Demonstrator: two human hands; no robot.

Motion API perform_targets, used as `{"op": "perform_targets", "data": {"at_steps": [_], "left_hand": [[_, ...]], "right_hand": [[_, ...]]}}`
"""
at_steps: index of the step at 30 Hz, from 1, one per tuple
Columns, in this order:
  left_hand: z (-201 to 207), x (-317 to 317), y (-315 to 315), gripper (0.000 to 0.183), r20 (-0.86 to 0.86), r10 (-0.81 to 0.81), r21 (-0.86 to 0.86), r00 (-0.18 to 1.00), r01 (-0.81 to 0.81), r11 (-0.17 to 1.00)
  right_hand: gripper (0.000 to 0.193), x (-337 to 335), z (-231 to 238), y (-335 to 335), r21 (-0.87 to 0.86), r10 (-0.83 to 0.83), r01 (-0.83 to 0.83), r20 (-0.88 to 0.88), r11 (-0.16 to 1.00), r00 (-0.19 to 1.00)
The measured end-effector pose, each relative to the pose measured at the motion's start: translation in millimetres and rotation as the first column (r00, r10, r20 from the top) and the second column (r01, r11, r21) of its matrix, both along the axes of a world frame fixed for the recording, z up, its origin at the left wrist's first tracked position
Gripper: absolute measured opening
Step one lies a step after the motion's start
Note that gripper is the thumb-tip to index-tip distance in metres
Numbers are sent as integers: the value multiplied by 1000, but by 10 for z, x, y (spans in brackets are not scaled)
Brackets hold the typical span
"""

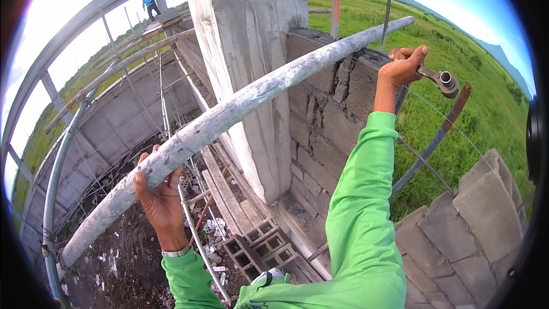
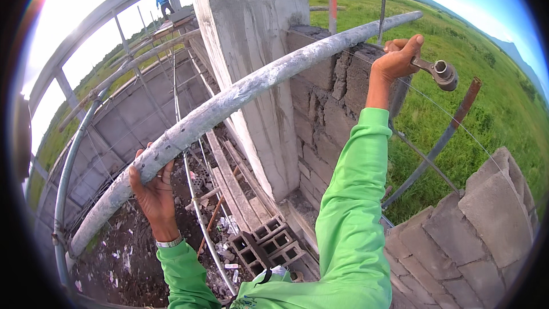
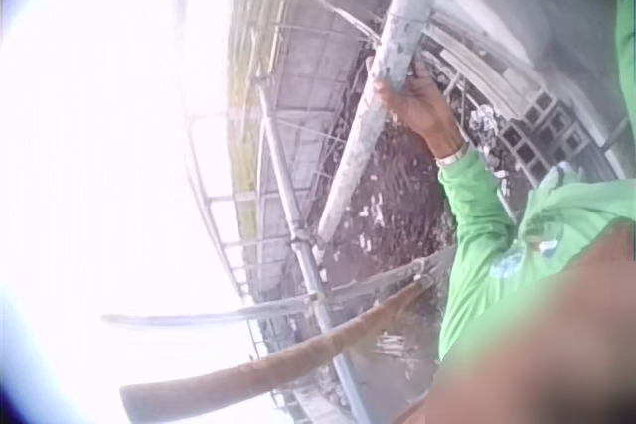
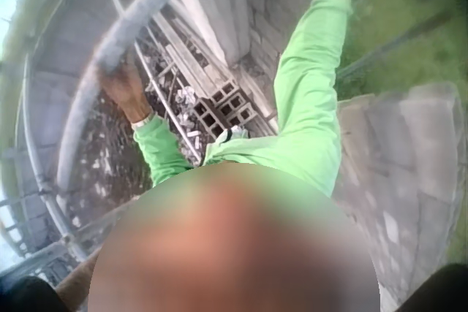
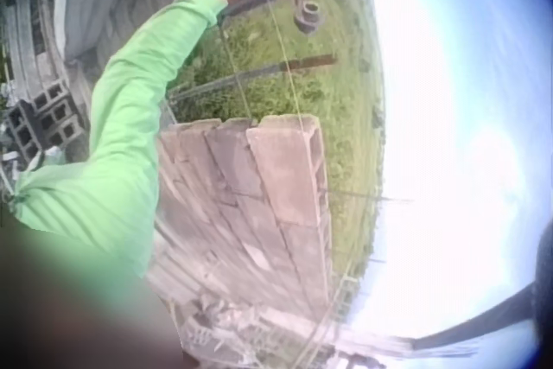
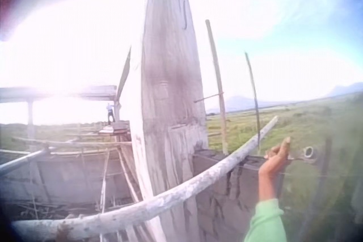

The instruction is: The person assembles a metal scaffolding structure at a construction site. They position metal poles, insert connecting clips, and tighten them using a wrench. The person repeats this process for multiple joints to secure the framework.

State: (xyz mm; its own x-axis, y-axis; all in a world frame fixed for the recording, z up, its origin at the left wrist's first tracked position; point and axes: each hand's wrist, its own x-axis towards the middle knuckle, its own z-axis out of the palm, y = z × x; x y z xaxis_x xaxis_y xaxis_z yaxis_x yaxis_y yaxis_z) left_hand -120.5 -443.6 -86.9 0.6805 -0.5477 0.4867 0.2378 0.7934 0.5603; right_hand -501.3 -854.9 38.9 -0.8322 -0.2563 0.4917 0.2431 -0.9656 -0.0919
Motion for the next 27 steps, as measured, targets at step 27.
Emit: {"op": "perform_targets", "data": {"at_steps": [27], "left_hand": [[-263,198,393,99,-65,-256,-95,965,249,964]], "right_hand": [[55,861,-2312,2339,253,759,-716,-220,651,613]]}}
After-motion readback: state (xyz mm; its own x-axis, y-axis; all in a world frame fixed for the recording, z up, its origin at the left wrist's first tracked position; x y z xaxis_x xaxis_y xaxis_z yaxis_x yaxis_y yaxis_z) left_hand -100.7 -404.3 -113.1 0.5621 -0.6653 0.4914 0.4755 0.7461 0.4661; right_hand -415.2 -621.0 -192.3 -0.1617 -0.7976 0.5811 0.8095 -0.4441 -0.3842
